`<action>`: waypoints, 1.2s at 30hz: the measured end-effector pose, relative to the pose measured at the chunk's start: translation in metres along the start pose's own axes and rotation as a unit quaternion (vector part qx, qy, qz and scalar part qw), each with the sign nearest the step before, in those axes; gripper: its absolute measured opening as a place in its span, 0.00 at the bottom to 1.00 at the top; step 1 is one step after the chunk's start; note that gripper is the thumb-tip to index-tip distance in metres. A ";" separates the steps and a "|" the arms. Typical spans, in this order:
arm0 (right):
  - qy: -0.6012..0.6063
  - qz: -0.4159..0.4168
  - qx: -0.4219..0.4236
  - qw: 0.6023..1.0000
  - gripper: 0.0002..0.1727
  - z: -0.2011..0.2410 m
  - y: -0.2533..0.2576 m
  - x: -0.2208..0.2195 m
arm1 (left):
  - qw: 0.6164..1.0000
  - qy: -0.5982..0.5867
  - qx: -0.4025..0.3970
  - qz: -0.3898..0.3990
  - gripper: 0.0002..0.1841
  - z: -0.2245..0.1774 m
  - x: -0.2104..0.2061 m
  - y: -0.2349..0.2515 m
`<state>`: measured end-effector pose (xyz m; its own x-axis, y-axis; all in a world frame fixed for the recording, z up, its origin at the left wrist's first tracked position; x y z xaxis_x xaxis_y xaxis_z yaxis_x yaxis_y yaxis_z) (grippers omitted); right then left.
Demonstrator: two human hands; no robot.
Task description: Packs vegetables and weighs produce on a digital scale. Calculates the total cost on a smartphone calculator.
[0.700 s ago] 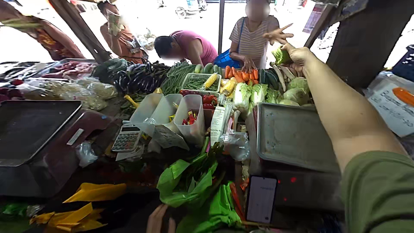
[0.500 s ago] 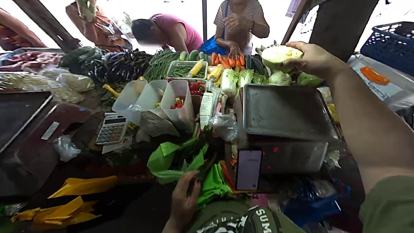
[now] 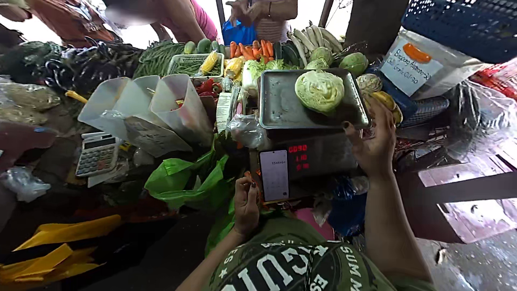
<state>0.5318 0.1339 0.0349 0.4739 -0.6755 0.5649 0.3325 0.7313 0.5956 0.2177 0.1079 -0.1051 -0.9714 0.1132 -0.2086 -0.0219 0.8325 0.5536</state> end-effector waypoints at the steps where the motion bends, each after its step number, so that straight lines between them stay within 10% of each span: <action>1: 0.009 -0.040 -0.006 0.999 0.35 -0.010 -0.020 -0.001 | 1.000 0.009 -0.014 0.006 0.05 0.003 -0.001 -0.003; 9: -0.019 -0.009 -0.040 0.999 0.20 -0.063 -0.134 -0.027 | 0.994 0.092 -0.063 0.024 0.07 0.009 -0.001 -0.012; 29: -0.144 0.101 -0.029 0.984 0.27 -0.022 -0.119 -0.026 | 0.995 0.101 -0.016 0.019 0.08 0.005 -0.004 -0.007; 36: 0.053 0.193 0.040 0.979 0.21 0.004 -0.146 -0.040 | 0.991 0.126 -0.016 0.043 0.09 0.007 0.001 -0.006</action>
<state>0.4609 0.0535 -0.0723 0.6344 -0.3330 0.6976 0.0489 0.9179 0.3938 0.2183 0.1068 -0.1149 -0.9981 0.0410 0.0454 0.0599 0.8077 0.5866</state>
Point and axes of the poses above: each hand's wrist, its own y-axis towards the middle knuckle, its own x-axis out of the back of the hand, z = x × y, the point moved 1 cm from there along y, towards the middle knuckle, and after that the axes turned 11 degrees about -x, right-handed, at the moved point
